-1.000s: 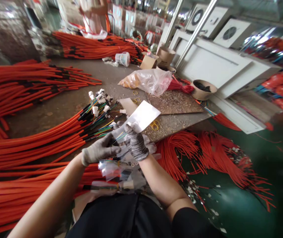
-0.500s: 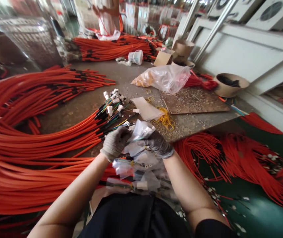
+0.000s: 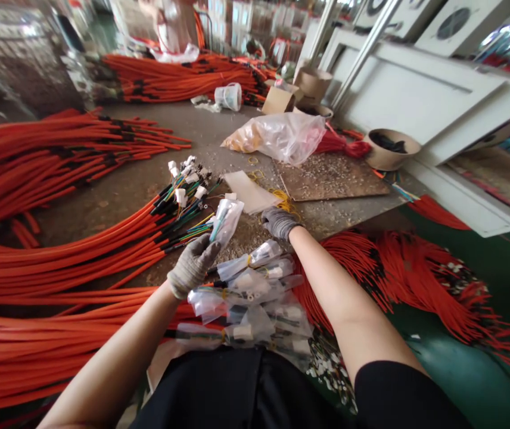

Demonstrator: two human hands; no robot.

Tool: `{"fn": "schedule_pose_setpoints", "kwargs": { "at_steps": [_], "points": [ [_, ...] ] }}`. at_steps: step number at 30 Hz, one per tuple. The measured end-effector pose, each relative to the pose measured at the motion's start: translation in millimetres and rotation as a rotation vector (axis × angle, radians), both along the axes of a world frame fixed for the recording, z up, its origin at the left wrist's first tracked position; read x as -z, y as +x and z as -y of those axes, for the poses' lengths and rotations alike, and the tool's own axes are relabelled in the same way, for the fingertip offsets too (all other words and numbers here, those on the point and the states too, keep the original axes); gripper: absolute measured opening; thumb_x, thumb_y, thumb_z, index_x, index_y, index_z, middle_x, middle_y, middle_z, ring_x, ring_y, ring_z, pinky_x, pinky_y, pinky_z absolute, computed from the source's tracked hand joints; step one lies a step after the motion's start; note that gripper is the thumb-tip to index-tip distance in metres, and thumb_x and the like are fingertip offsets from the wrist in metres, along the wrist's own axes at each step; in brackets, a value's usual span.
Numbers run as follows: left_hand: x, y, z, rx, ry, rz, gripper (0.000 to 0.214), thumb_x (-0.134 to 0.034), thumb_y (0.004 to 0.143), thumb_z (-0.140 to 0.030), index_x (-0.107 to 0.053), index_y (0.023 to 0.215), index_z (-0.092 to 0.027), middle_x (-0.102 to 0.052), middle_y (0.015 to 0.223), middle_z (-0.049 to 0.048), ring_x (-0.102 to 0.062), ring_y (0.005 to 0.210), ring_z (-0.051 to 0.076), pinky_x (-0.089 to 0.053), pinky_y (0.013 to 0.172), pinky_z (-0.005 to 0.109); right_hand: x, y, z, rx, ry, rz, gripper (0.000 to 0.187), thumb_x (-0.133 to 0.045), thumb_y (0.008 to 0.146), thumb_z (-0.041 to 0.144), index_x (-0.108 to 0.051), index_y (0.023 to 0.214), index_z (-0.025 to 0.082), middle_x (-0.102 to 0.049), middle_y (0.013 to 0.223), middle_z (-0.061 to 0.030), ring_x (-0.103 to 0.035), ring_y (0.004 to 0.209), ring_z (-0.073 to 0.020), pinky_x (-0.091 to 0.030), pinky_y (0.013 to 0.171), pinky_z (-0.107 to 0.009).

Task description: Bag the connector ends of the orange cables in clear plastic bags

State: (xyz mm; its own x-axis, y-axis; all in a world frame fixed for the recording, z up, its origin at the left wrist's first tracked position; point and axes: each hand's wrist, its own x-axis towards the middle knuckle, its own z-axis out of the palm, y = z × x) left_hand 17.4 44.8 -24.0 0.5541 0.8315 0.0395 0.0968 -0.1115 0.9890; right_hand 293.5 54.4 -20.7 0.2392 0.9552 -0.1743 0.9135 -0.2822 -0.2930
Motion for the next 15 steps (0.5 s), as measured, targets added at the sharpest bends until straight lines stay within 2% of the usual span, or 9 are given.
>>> {"fn": "schedule_pose_setpoints", "kwargs": {
  "at_steps": [2, 5, 6, 8, 9, 11, 13, 15],
  "points": [
    [-2.4, 3.2, -3.0, -0.039, -0.086, 0.079, 0.046, -0.068, 0.07, -0.056, -0.065, 0.09, -0.015, -0.059, 0.072, 0.0011, -0.049, 0.067, 0.013, -0.045, 0.064, 0.025, -4.1, -13.3, 1.4, -0.009, 0.012, 0.008, 0.015, -0.066, 0.069, 0.001, -0.062, 0.062, 0.014, -0.069, 0.08, -0.0133, -0.063, 0.086, -0.0247, -0.045, 0.085, -0.036],
    [-8.0, 1.7, -7.2, -0.136, -0.194, 0.224, 0.055, -0.08, 0.056, -0.051, -0.063, 0.094, -0.014, -0.058, 0.068, -0.0016, -0.046, 0.06, 0.01, -0.043, 0.058, 0.022, -19.0, -50.1, 14.7, -0.11, 0.085, -0.087, 0.005, -0.06, 0.081, 0.011, -0.062, 0.079, 0.015, -0.068, 0.085, -0.0093, -0.062, 0.084, -0.0197, -0.047, 0.082, -0.032],
    [-10.1, 0.2, -8.0, -0.152, -0.213, 0.243, 0.059, -0.082, 0.052, -0.049, -0.062, 0.095, -0.014, -0.058, 0.068, -0.0017, -0.046, 0.059, 0.01, -0.042, 0.057, 0.022, -25.0, -63.3, 21.4, -0.174, 0.14, -0.205, 0.003, -0.058, 0.083, 0.016, -0.061, 0.084, 0.016, -0.068, 0.085, -0.006, -0.062, 0.081, -0.017, -0.048, 0.079, -0.03],
    [-14.1, -2.6, -8.0, -0.102, -0.235, 0.216, 0.058, -0.083, 0.05, -0.047, -0.063, 0.092, -0.012, -0.059, 0.068, -0.001, -0.048, 0.059, 0.01, -0.042, 0.057, 0.022, -36.6, -86.2, 35.3, -0.283, 0.288, -0.527, 0.004, -0.06, 0.082, 0.022, -0.059, 0.085, 0.019, -0.065, 0.082, -0.0003, -0.06, 0.076, -0.013, -0.049, 0.074, -0.025],
    [-16.0, -3.7, -7.0, -0.048, -0.238, 0.181, 0.053, -0.082, 0.052, -0.048, -0.064, 0.087, -0.011, -0.059, 0.067, -0.0006, -0.048, 0.059, 0.01, -0.042, 0.056, 0.023, -41.4, -95.1, 41.4, -0.3, 0.362, -0.694, 0.007, -0.062, 0.08, 0.023, -0.058, 0.083, 0.019, -0.064, 0.08, 0.0012, -0.059, 0.074, -0.012, -0.049, 0.072, -0.024],
    [-19.2, -5.1, -4.3, 0.048, -0.226, 0.125, 0.045, -0.076, 0.06, -0.05, -0.065, 0.077, -0.01, -0.057, 0.065, -0.0002, -0.048, 0.06, 0.011, -0.041, 0.057, 0.023, -47.1, -107.4, 51.2, -0.239, 0.423, -0.983, 0.013, -0.067, 0.075, 0.024, -0.055, 0.079, 0.02, -0.063, 0.074, 0.0032, -0.058, 0.067, -0.0104, -0.049, 0.063, -0.021],
    [-21.2, -6.1, -2.0, 0.052, -0.193, 0.132, 0.041, -0.071, 0.066, -0.05, -0.065, 0.073, -0.01, -0.055, 0.064, -0.0011, -0.047, 0.06, 0.01, -0.04, 0.057, 0.023, -46.9, -113.9, 59.3, -0.111, 0.316, -1.274, 0.017, -0.068, 0.075, 0.028, -0.055, 0.084, 0.022, -0.063, 0.07, 0.0045, -0.058, 0.058, -0.0096, -0.043, 0.047, -0.017],
    [-21.5, -7.0, -1.8, -0.009, -0.177, 0.176, 0.039, -0.069, 0.067, -0.049, -0.063, 0.073, -0.011, -0.052, 0.063, -0.0023, -0.045, 0.059, 0.01, -0.039, 0.057, 0.022, -41.7, -115.8, 68.3, -0.023, 0.066, -1.526, 0.022, -0.065, 0.076, 0.033, -0.056, 0.093, 0.023, -0.066, 0.069, 0.0038, -0.057, 0.05, -0.0097, -0.031, 0.033, -0.014]
  ]
}}
